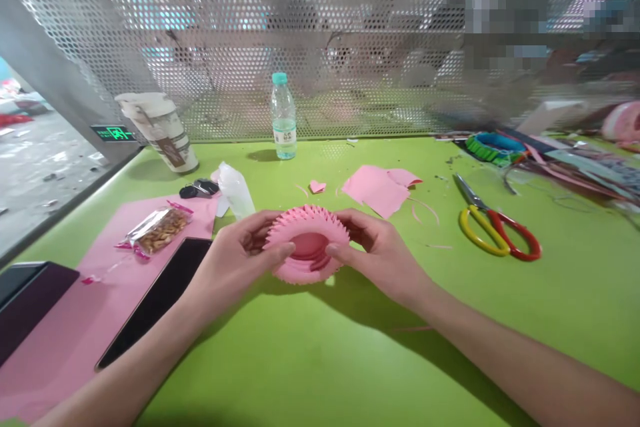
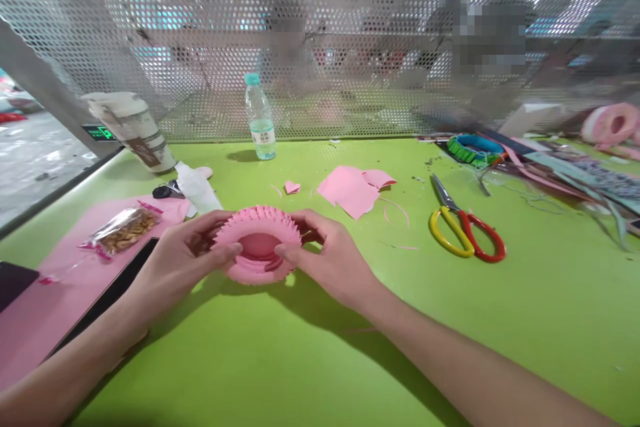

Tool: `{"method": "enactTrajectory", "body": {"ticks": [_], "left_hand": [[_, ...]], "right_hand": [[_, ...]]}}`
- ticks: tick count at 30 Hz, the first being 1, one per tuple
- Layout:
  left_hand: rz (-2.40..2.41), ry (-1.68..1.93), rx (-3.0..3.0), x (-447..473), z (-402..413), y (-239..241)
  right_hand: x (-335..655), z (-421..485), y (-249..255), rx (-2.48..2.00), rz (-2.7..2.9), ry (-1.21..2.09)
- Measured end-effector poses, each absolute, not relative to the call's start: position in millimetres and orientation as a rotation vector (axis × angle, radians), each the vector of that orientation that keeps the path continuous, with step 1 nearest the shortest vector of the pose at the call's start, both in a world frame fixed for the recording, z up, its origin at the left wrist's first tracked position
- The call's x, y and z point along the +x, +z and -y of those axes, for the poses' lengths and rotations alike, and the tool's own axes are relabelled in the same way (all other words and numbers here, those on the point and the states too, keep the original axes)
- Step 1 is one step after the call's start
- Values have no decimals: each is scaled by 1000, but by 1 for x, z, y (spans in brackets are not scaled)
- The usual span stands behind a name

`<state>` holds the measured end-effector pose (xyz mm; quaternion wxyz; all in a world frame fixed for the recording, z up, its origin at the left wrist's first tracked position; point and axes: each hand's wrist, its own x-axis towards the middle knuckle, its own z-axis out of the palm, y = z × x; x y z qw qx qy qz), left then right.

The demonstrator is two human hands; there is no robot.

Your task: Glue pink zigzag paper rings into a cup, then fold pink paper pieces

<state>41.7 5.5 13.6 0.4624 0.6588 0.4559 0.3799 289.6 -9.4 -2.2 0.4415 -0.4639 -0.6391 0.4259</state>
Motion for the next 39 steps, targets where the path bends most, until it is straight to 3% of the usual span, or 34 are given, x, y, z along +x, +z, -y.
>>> {"method": "enactTrajectory", "body": {"ticks": [6,10,39], "left_hand": [[-925,1146,2221,32,-4,14],[-745,1238,2380,27,-5,14],[-676,1276,2444,29,-4,16]], "right_hand": [[295,14,1,-896,1870,460],[297,15,2,-796,1918,259],[297,14,-2,-760,1929,211]]}}
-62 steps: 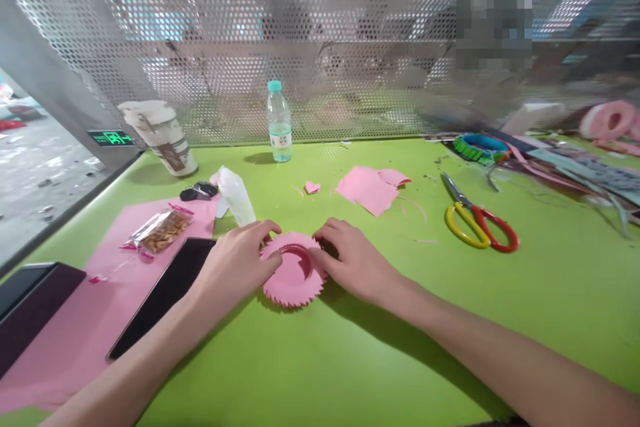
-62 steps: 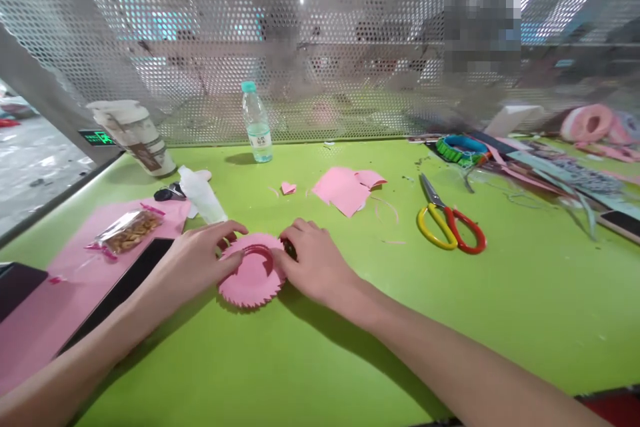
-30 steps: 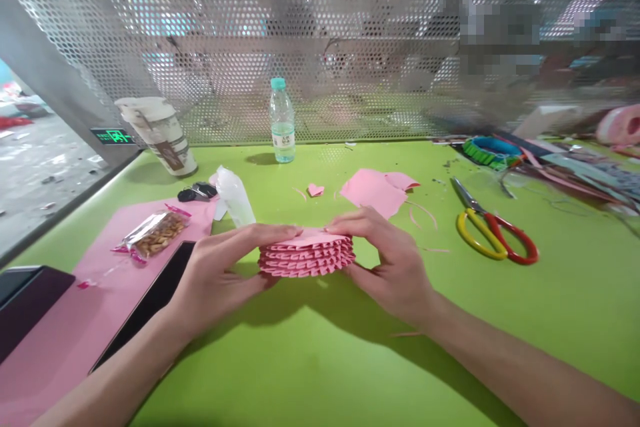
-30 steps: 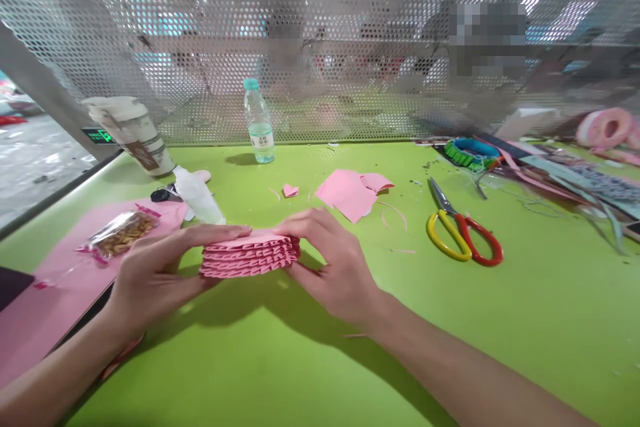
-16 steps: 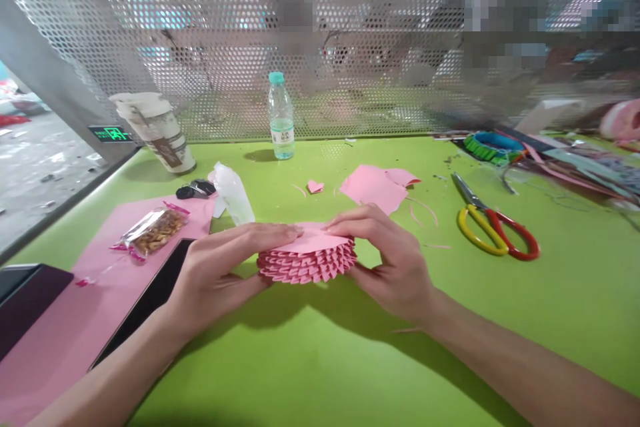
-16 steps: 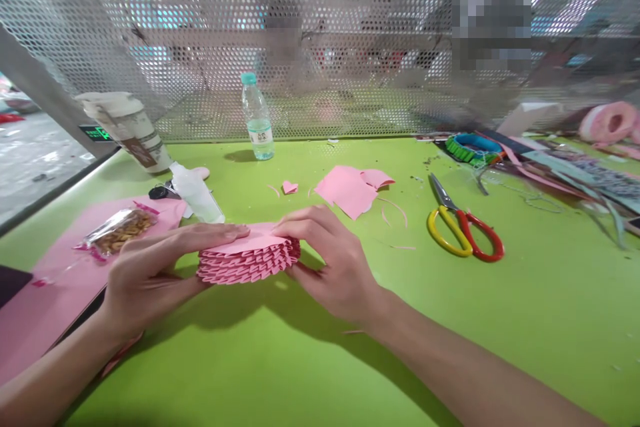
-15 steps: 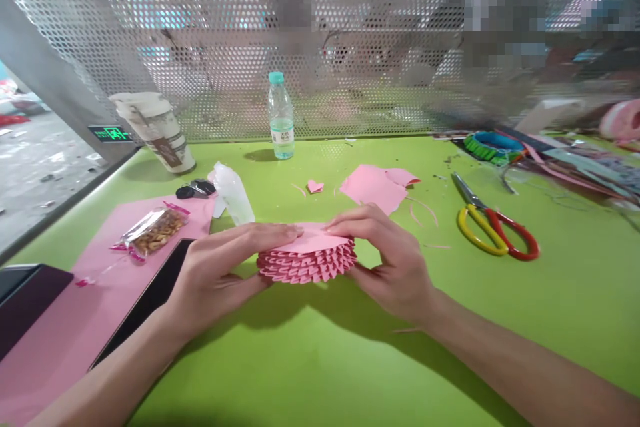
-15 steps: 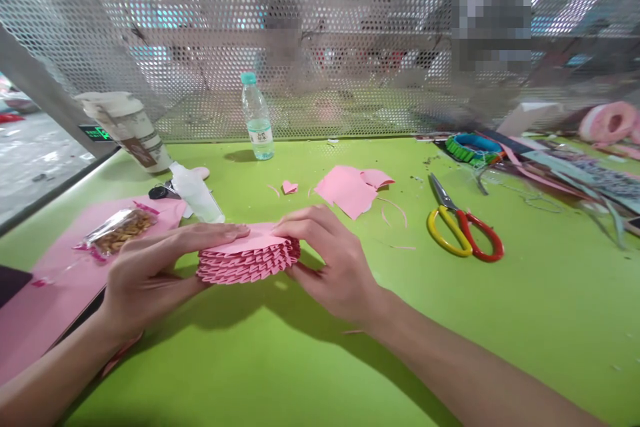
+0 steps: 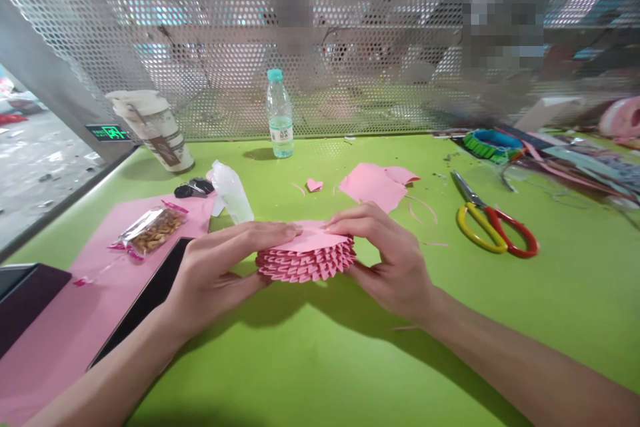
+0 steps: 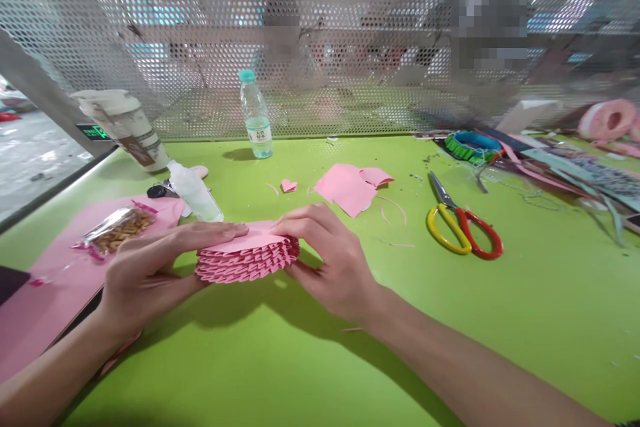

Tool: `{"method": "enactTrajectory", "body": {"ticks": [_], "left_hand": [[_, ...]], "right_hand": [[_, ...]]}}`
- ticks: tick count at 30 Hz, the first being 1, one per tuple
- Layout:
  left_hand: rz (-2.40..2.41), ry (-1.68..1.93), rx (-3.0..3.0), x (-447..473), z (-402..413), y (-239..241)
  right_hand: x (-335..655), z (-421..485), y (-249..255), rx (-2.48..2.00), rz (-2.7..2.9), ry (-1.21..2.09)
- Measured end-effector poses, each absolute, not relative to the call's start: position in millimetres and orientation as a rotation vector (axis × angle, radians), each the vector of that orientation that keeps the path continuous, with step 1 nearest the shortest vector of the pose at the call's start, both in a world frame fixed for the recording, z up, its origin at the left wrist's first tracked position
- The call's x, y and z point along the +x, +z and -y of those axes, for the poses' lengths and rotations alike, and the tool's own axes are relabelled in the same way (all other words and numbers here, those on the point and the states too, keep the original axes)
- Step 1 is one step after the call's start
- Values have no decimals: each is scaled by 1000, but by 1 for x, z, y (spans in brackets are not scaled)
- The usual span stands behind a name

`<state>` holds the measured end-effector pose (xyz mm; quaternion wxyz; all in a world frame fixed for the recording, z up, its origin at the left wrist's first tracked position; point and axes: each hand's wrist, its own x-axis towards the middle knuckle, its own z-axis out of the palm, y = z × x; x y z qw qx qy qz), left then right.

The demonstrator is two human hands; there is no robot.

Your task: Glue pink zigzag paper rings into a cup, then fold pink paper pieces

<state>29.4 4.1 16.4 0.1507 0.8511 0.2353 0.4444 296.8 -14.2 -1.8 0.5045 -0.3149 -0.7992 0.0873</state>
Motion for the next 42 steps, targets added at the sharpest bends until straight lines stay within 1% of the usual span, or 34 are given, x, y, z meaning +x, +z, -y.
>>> {"method": "enactTrajectory", "body": {"ticks": [25,42], "left_hand": [[-644,1247,2496,29,-5,18],[-503,1331,2581,29,-10,14]], "right_hand": [[295,14,-3,-804,1952,275],[297,11,-10,-771,1953,321]]}}
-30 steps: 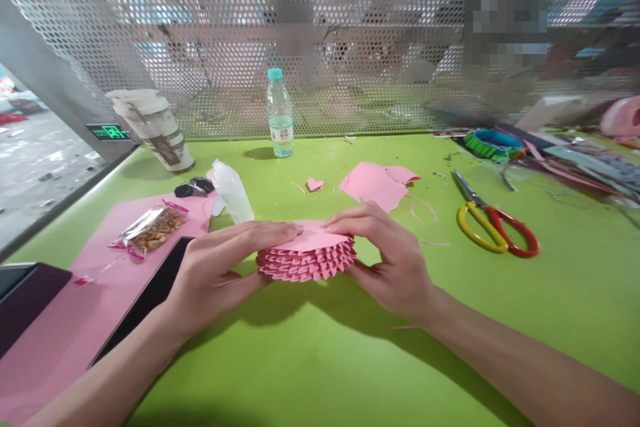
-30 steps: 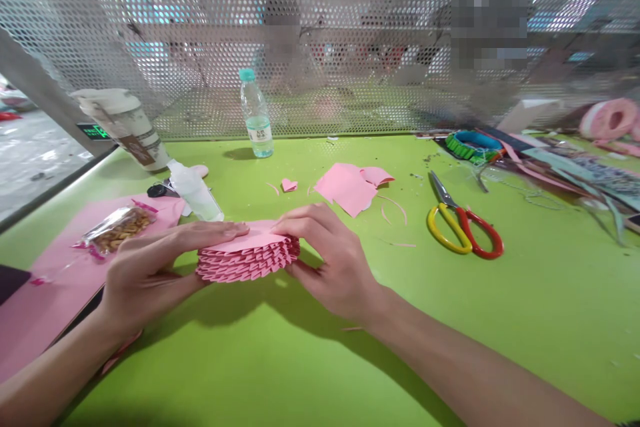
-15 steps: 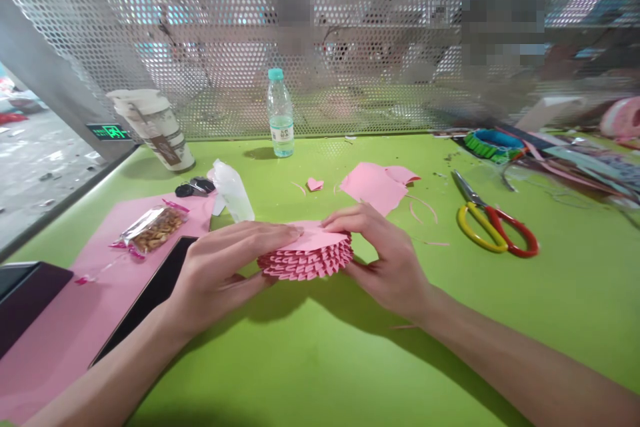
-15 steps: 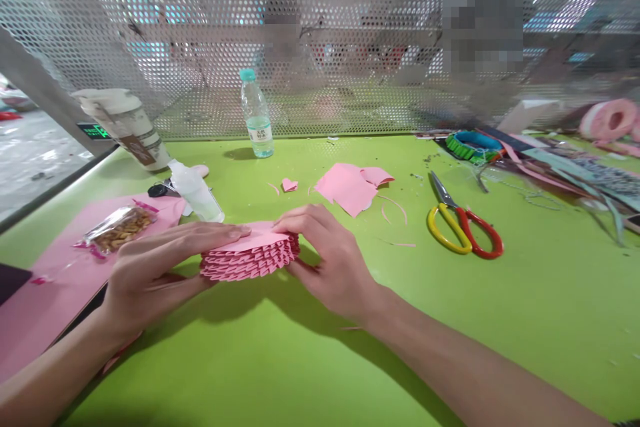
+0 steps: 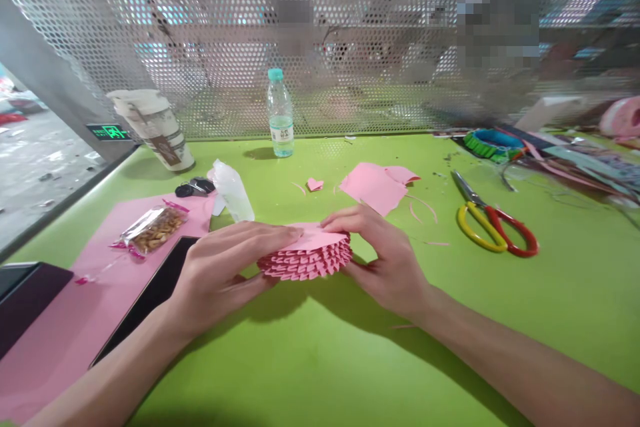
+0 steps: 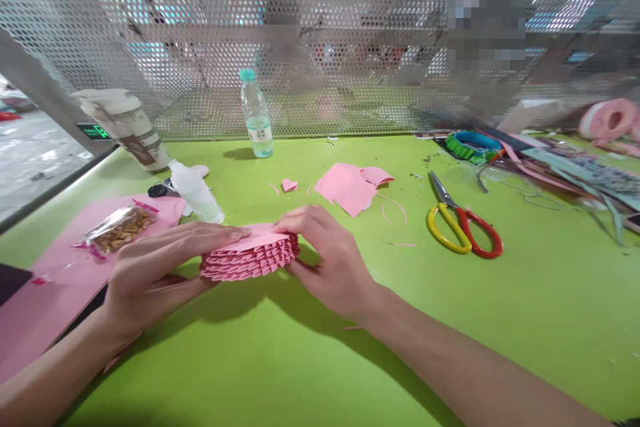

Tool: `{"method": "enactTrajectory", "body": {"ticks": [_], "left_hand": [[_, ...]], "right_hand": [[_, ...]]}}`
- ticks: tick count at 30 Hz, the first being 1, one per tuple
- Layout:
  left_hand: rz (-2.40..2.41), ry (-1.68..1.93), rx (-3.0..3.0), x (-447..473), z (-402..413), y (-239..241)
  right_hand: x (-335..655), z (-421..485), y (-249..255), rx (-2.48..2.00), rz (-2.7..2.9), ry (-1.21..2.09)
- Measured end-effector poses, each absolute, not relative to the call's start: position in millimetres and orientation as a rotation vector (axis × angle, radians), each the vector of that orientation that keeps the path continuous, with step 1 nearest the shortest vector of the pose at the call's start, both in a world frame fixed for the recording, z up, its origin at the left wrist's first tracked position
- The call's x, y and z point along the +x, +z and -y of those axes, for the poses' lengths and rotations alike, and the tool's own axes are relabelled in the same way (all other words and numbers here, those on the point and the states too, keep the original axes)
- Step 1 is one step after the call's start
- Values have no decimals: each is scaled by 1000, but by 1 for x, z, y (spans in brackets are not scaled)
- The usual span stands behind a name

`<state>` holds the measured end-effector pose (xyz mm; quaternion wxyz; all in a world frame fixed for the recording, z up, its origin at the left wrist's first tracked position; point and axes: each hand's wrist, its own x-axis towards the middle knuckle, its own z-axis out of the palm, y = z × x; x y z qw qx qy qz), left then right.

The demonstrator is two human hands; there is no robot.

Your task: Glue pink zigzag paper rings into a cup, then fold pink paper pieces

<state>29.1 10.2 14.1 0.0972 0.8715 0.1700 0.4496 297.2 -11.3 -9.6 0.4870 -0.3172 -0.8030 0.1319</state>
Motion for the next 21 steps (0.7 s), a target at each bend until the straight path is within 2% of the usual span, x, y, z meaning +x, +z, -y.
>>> {"method": "enactTrajectory", "body": {"ticks": [13,21], "left_hand": [[-776,1317,2498,26,0,11],[-798,1263,2425,29,1,17]], "right_hand": [[297,17,-12,-819,1967,267],[297,18,-14,-747,2023,369]]}}
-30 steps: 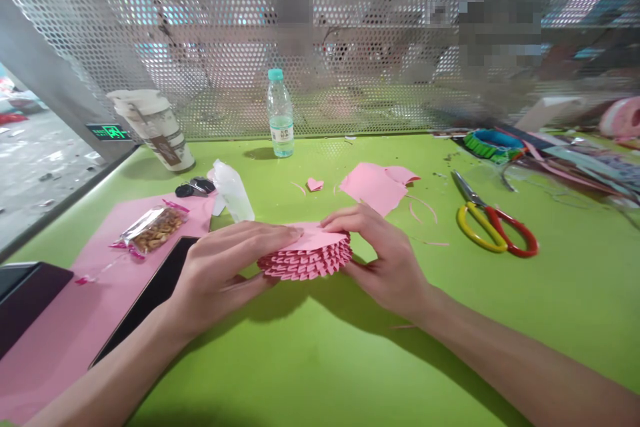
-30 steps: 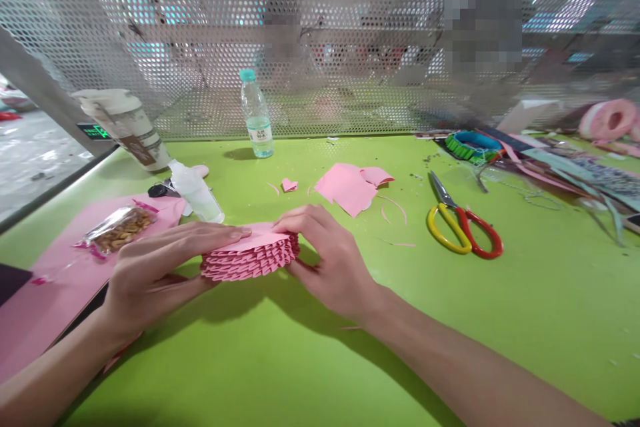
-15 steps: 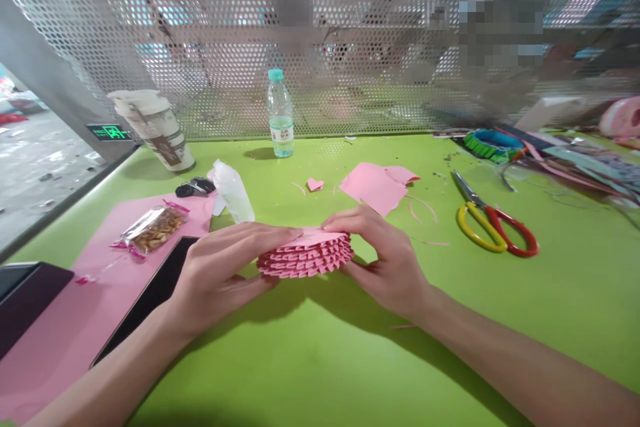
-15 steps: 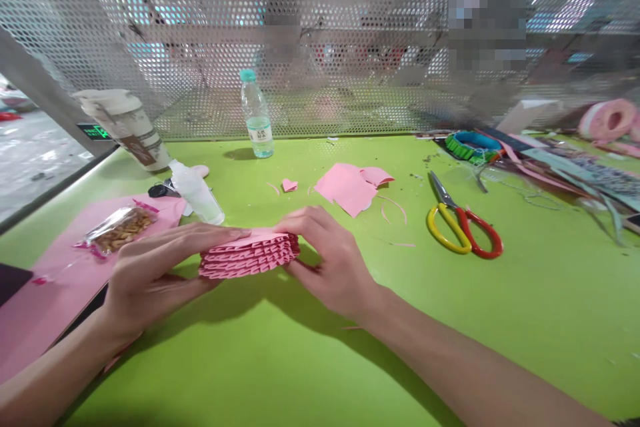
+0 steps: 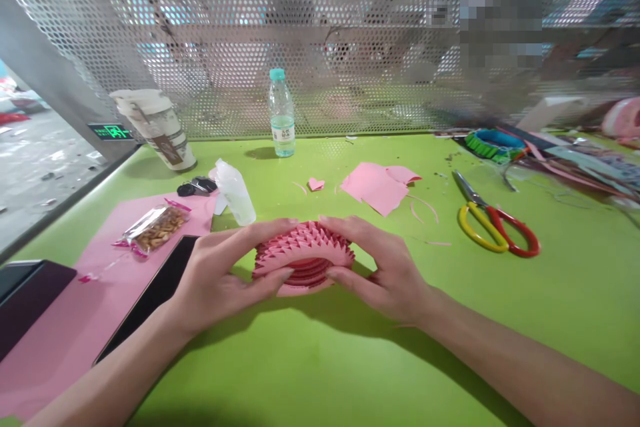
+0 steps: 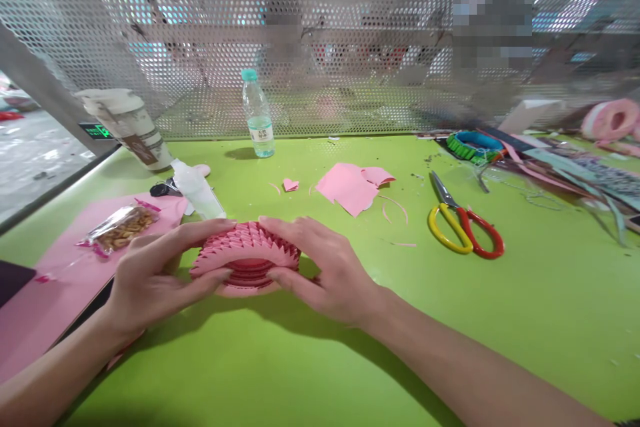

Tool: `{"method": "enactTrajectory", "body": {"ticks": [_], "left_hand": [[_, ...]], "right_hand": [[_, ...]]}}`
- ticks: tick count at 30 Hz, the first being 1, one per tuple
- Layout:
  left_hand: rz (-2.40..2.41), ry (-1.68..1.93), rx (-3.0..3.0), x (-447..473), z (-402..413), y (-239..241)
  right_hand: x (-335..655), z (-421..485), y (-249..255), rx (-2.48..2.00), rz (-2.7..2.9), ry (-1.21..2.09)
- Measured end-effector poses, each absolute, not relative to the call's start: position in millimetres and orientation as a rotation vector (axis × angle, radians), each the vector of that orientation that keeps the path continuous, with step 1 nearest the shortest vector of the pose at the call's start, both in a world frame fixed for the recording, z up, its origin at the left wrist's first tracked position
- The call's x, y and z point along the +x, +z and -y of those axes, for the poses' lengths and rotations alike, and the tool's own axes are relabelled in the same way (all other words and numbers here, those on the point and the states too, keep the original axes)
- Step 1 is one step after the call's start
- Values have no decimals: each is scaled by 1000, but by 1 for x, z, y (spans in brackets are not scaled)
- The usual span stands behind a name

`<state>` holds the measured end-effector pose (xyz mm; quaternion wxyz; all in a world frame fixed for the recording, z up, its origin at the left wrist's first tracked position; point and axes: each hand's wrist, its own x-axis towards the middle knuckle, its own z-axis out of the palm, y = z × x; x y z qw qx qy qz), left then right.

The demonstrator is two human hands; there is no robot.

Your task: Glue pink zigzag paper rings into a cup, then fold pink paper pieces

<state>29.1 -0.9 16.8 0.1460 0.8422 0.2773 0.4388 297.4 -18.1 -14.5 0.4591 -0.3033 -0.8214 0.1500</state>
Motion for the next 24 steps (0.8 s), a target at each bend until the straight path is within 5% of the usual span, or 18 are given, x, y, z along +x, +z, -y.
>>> {"method": "enactTrajectory", "body": {"ticks": [24], "left_hand": [[-1070,922,1877,36,1,19]], "right_hand": [[294,21,-6,-893,1786,960]]}}
